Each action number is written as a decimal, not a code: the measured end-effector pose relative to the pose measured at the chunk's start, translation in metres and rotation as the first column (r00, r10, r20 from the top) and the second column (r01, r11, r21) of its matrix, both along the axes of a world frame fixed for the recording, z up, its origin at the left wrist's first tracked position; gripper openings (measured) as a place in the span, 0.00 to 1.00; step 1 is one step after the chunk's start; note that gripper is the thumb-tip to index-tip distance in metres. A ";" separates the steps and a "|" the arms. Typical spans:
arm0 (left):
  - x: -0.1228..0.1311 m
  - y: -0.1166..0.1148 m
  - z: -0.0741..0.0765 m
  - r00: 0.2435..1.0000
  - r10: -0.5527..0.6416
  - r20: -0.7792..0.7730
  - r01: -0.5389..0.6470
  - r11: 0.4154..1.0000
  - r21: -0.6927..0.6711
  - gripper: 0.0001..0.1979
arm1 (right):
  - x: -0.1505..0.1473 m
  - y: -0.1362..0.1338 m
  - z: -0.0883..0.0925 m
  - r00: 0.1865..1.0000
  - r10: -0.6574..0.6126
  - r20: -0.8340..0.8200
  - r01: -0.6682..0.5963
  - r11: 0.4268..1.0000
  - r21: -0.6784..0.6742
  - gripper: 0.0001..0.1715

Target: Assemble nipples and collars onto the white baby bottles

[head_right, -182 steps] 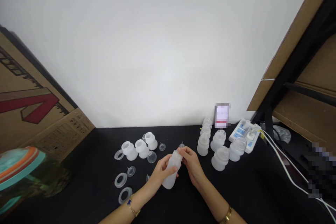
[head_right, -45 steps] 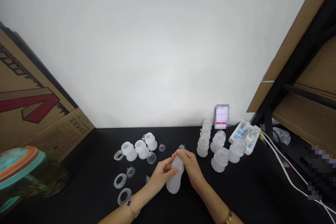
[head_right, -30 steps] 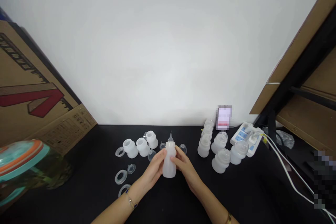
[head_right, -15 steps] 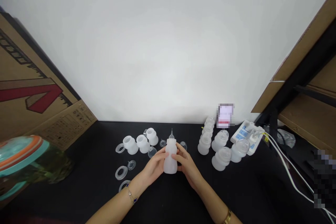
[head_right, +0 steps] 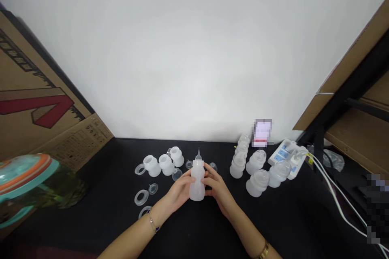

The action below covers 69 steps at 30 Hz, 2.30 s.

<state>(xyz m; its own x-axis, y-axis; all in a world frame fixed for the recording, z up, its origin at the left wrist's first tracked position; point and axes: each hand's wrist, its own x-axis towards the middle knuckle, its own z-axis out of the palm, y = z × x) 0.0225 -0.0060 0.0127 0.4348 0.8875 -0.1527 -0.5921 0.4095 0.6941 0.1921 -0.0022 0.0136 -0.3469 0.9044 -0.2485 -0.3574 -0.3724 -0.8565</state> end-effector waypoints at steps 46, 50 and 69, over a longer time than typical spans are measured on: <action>0.001 0.001 0.001 0.996 0.084 0.016 -0.083 0.992 -0.091 0.23 | 0.011 0.024 -0.006 0.947 -0.275 -0.169 0.260 0.960 -0.104 0.15; 0.002 0.002 -0.001 0.994 0.103 0.036 -0.099 0.991 -0.095 0.20 | 0.008 0.021 -0.004 0.896 -0.270 -0.354 0.167 0.941 -0.295 0.11; 0.001 0.004 -0.008 0.994 0.105 0.009 -0.102 0.983 -0.150 0.24 | 0.006 0.016 -0.002 0.829 -0.324 -0.455 0.165 0.920 -0.354 0.18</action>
